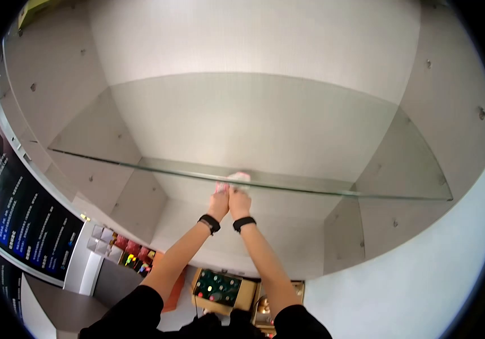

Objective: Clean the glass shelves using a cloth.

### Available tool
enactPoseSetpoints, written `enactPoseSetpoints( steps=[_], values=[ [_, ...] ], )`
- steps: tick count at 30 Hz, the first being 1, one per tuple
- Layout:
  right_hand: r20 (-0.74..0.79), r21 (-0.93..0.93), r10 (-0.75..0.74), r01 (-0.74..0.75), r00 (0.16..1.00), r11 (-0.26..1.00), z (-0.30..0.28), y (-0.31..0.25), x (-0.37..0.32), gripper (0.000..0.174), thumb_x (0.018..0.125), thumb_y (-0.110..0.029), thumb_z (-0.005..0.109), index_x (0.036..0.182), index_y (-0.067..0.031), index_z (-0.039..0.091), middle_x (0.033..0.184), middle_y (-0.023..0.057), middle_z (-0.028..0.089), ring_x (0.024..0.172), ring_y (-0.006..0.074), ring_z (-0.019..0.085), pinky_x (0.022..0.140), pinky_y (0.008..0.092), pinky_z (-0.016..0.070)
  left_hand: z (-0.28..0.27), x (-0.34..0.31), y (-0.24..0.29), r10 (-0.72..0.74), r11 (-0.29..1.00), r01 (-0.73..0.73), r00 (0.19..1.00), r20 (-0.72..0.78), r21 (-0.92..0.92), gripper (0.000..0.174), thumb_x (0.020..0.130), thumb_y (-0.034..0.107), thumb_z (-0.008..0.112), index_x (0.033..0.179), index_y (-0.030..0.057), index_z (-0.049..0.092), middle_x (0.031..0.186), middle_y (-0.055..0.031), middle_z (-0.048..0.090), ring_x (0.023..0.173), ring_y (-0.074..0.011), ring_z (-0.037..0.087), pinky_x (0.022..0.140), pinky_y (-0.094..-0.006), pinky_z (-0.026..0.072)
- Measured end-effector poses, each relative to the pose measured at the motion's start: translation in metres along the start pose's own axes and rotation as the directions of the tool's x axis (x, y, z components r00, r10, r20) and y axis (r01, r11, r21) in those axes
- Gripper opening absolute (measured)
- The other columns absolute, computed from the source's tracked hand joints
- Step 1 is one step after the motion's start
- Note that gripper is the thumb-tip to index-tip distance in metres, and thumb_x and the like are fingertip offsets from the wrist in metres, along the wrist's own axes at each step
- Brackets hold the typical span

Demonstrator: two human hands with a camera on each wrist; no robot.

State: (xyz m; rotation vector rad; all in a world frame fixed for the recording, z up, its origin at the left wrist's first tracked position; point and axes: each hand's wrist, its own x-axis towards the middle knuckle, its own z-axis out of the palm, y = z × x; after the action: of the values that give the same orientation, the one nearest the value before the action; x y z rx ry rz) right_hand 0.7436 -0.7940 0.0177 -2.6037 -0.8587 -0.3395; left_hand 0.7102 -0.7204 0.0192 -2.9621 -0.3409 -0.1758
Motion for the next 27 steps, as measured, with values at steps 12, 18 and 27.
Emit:
enactPoseSetpoints(
  steps=[12,18,27],
  values=[
    [0.17,0.06,-0.168,0.16,0.971,0.985,-0.063,-0.06,-0.076,0.026,0.068,-0.009,0.04,0.093,-0.0069,0.035,0.071,0.0175,0.048,0.061,0.0324,0.049,0.047,0.038,0.0389,-0.05,-0.102,-0.043,0.281,0.958,-0.285,0.956,-0.078,-0.037,0.047,0.067,0.013,0.042,0.104,-0.013,0.028,0.055,-0.0045,0.051,0.047,-0.0147,0.05,0.037,-0.0248,0.0368],
    [0.112,0.058,-0.12,0.114,0.986,0.992,-0.048,-0.063,-0.051,0.029,0.072,-0.011,0.035,0.101,-0.0099,0.034,0.064,0.0178,0.05,0.058,0.029,0.051,0.048,0.0392,0.0408,-0.05,-0.064,-0.042,0.221,0.948,-0.159,0.952,0.21,-0.274,0.044,0.071,0.016,0.036,0.112,0.0,0.027,0.08,-0.0109,0.055,0.069,-0.0181,0.054,0.082,-0.0403,0.0264],
    [0.602,0.235,-0.23,0.105,0.765,0.966,-0.065,-0.048,-0.036,0.031,0.067,-0.011,0.047,0.095,-0.0028,0.036,0.086,0.0196,0.048,0.077,0.0337,0.046,0.064,0.0366,0.0366,-0.043,-0.094,-0.061,0.314,0.949,-0.313,0.945,-0.096,0.016,0.04,0.068,0.013,0.04,0.103,-0.0072,0.036,0.062,-0.0072,0.055,0.053,-0.0186,0.054,0.044,-0.0294,0.0404]
  ],
)
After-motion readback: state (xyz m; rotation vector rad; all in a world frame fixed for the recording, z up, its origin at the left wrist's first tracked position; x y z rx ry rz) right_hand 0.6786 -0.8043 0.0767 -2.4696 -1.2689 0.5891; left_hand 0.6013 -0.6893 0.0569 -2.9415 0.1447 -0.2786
